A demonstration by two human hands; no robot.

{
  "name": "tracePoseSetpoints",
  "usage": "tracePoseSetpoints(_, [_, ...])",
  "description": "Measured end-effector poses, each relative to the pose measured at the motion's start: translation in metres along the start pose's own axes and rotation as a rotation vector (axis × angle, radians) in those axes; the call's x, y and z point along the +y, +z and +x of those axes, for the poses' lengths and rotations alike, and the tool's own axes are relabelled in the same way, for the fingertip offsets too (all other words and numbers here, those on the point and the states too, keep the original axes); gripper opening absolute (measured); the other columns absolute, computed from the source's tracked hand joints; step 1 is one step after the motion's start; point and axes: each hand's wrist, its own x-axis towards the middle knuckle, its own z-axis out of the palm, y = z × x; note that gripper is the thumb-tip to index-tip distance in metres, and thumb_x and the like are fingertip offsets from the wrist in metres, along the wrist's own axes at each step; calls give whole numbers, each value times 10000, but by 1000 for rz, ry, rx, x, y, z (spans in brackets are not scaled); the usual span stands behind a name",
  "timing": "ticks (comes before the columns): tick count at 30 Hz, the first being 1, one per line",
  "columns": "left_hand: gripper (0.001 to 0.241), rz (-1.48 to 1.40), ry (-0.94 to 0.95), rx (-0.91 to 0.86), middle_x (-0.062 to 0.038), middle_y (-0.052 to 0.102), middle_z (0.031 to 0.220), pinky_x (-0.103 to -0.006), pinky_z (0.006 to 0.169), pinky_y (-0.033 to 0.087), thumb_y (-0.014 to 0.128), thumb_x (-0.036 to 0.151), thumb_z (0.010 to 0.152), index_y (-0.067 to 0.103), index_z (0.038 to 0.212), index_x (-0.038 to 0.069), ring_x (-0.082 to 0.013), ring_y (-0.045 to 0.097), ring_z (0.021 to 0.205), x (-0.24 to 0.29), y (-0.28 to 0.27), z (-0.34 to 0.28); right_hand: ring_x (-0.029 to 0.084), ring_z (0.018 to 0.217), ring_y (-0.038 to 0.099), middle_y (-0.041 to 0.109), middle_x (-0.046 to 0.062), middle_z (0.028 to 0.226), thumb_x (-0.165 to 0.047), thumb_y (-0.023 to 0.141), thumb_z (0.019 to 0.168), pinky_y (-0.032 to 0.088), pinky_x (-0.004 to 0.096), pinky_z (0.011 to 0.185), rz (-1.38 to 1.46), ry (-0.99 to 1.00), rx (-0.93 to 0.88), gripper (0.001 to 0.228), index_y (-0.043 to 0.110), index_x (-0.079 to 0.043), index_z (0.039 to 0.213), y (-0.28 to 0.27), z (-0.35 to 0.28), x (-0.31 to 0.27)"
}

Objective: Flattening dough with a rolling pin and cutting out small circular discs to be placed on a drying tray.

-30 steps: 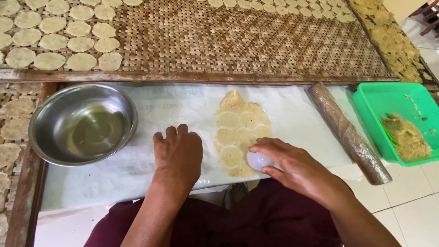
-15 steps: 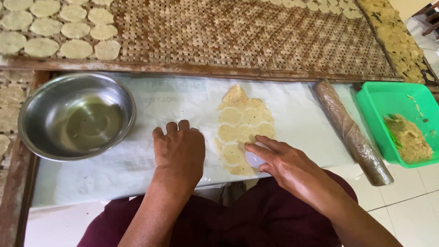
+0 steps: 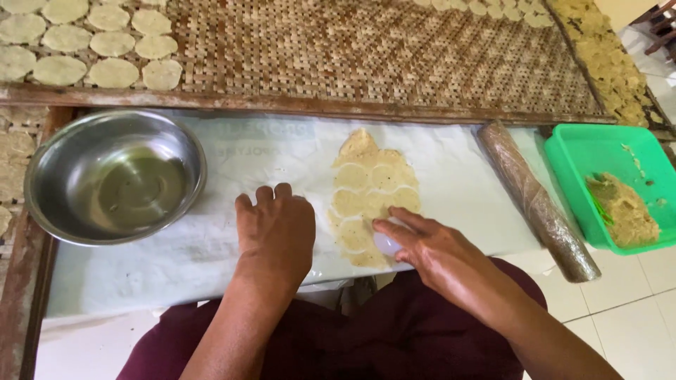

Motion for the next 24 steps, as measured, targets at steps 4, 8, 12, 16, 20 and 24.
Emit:
tracePoseSetpoints(4, [236,-2,-4,14,-91,621,1190,-487,1013,404,743,47,778,720,1010,83,-290,554,1177,-2,3,0,262,1169,696,528,108,1508,115,562,822,585,323,887,6,50,-77,684,602,-175,1440,15,-3,27])
tracePoseSetpoints(8, [231,3,-8,-5,-88,615,1202,-490,1021,402,744,47,779,722,1004,92,-289,547,1190,-1,-2,1,347,1291,630,613,115,1497,62,645,777,571,368,942,-127,-248,72,553,637,-132,1295,6,0,17])
tracePoseSetpoints(12, [248,6,-6,-23,-86,610,1208,-488,1034,392,752,49,771,719,1013,90,-285,541,1197,1,1,0,317,1211,644,577,126,1455,57,644,814,588,380,938,-26,23,-59,648,614,-178,1417,7,1,19])
tracePoseSetpoints(16, [267,14,-7,-13,-89,606,1211,-486,1027,393,755,54,769,715,1032,81,-287,541,1189,2,-2,2,376,1398,589,675,103,1494,115,545,817,577,335,941,-9,-329,106,568,647,-126,1322,11,-2,29])
tracePoseSetpoints(20, [254,22,2,-31,-87,613,1214,-473,1016,408,746,51,787,724,1038,83,-287,544,1195,2,1,1,372,1258,623,618,166,1412,22,668,812,590,416,924,21,-144,35,560,623,-116,1353,6,3,15])
tracePoseSetpoints(24, [239,6,-10,-60,-81,601,1227,-473,1024,396,752,60,791,727,1027,88,-286,530,1207,5,-5,4,360,1223,634,571,153,1448,-39,668,850,583,407,938,-13,-74,16,556,593,-153,1390,7,1,14])
